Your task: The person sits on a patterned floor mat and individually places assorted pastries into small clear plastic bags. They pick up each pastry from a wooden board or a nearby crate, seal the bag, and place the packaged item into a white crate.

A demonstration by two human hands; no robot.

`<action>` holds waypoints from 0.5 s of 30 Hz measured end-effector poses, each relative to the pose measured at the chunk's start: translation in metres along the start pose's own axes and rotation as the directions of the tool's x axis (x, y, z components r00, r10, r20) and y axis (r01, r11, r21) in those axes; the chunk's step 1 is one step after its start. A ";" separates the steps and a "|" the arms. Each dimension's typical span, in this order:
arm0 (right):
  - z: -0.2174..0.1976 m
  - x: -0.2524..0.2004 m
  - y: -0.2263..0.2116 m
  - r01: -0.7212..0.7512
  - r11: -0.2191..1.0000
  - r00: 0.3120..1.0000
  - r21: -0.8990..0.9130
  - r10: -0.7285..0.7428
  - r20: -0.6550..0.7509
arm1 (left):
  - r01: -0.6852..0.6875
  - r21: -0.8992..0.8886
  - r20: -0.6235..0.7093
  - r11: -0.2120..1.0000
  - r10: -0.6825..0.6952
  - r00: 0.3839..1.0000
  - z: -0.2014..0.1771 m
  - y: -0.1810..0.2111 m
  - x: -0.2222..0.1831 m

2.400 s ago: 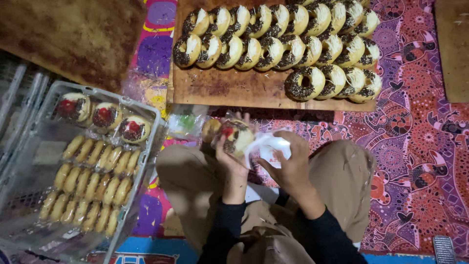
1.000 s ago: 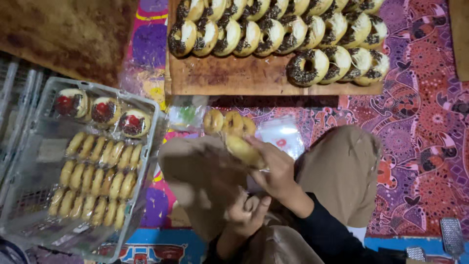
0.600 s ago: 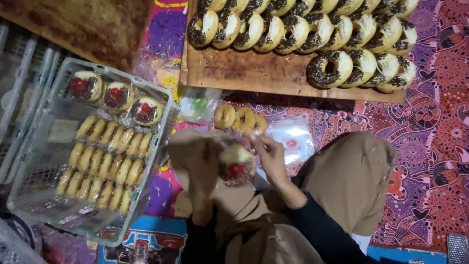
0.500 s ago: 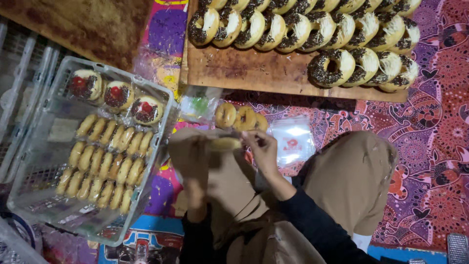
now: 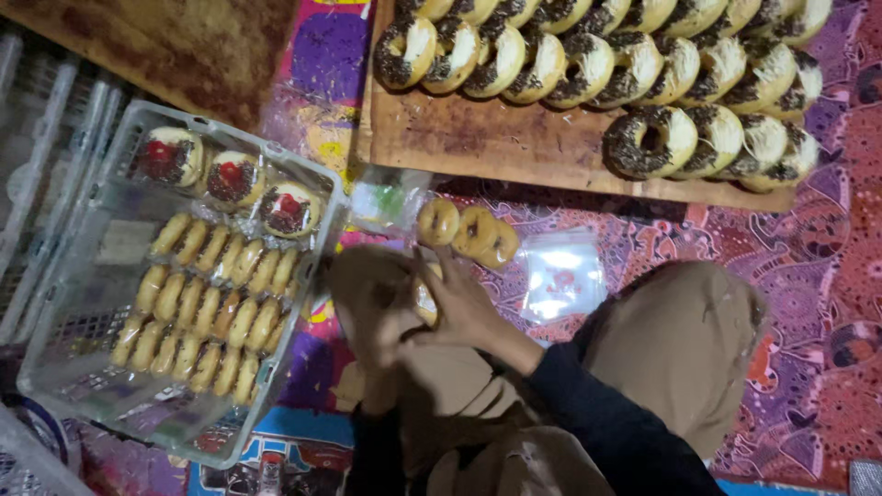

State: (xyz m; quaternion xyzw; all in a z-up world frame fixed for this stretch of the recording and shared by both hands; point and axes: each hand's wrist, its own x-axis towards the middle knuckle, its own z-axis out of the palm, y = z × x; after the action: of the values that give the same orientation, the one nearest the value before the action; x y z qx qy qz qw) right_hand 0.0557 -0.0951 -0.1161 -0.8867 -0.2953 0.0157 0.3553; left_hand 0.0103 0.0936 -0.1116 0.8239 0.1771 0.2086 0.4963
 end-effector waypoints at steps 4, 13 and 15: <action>0.018 0.080 0.028 -0.169 0.959 0.975 -0.226 0.197 0.106 | -0.079 0.041 -0.107 0.996 0.083 0.991 -0.002 0.041 -0.009; 0.052 0.132 0.078 -0.182 0.866 0.935 -0.465 0.299 0.192 | 0.343 -0.203 0.051 0.917 -0.340 0.939 -0.012 0.056 0.007; 0.023 0.119 0.076 -0.279 0.910 0.898 -0.306 0.360 0.253 | 0.219 -0.141 0.078 0.966 -0.210 0.975 -0.017 0.057 0.007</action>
State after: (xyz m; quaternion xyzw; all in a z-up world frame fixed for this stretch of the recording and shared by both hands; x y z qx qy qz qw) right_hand 0.1868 -0.0604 -0.1604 -0.9493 -0.1950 0.1711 0.1778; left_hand 0.0120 0.0849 -0.0527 0.7668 0.2337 0.1406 0.5811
